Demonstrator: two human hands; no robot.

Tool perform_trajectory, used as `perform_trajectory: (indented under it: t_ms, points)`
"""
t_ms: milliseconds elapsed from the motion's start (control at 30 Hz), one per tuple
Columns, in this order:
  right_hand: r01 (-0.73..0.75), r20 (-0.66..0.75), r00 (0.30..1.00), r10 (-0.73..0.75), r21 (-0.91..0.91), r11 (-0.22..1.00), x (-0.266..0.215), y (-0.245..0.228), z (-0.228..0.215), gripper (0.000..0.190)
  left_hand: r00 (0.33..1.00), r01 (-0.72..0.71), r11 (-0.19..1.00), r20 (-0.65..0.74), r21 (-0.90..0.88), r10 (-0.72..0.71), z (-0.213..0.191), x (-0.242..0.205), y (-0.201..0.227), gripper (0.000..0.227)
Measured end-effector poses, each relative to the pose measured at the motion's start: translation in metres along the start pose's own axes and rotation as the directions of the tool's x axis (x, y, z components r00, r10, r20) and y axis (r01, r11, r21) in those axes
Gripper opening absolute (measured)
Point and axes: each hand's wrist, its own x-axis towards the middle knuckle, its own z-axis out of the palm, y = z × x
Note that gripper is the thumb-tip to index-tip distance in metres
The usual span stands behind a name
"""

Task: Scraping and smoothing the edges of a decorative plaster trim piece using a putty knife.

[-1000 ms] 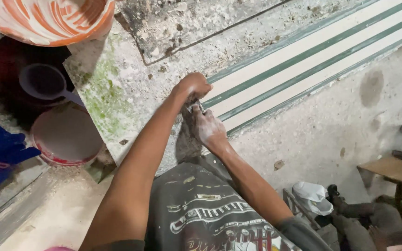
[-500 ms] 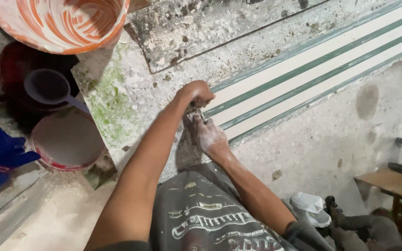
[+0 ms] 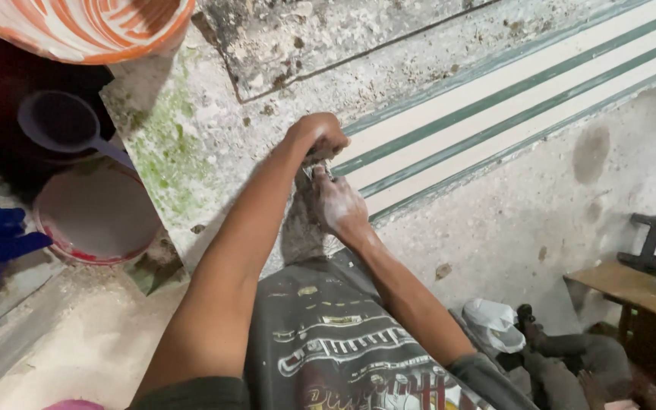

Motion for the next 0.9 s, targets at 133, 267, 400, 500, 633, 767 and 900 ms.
perform_trajectory:
  t_ms: [133, 267, 400, 500, 633, 767, 900]
  points:
    - [0.000, -0.053, 0.999, -0.003, -0.043, 0.999, -0.004, -0.005, -0.006, 0.049, 1.000, -0.024, 0.997, 0.001, 0.071, 0.024, -0.013, 0.002, 0.004, 0.034]
    - [0.013, -0.069, 0.997, -0.017, -0.068, 0.998, 0.009, -0.006, 0.000, 0.049, 0.999, -0.037, 0.999, -0.031, 0.039, 0.038, -0.006, -0.023, 0.007, 0.030]
    - [0.026, -0.086, 0.996, -0.032, -0.069, 0.997, -0.008, -0.008, -0.004, 0.048, 0.996, -0.025, 1.000, -0.086, -0.014, 0.024, -0.005, -0.002, -0.001, 0.018]
    - [-0.041, 0.003, 0.999, 0.042, -0.137, 0.990, -0.017, -0.010, 0.002, 0.049, 0.997, -0.033, 0.999, -0.062, 0.031, 0.035, -0.002, 0.007, -0.006, 0.018]
    - [0.100, -0.106, 0.987, -0.120, -0.183, 0.978, 0.027, 0.000, 0.015, 0.047, 0.990, -0.139, 0.968, 0.039, 0.210, 0.133, -0.013, -0.039, 0.015, 0.023]
    - [0.009, 0.007, 1.000, -0.008, -0.236, 0.972, -0.022, -0.031, -0.016, 0.057, 0.995, -0.080, 0.996, -0.054, 0.030, 0.082, 0.003, -0.017, -0.003, 0.027]
    - [-0.148, 0.117, 0.977, 0.176, -0.216, 0.965, -0.023, -0.035, -0.017, 0.062, 0.995, -0.076, 0.995, -0.055, 0.063, 0.079, -0.001, -0.025, 0.005, 0.029]
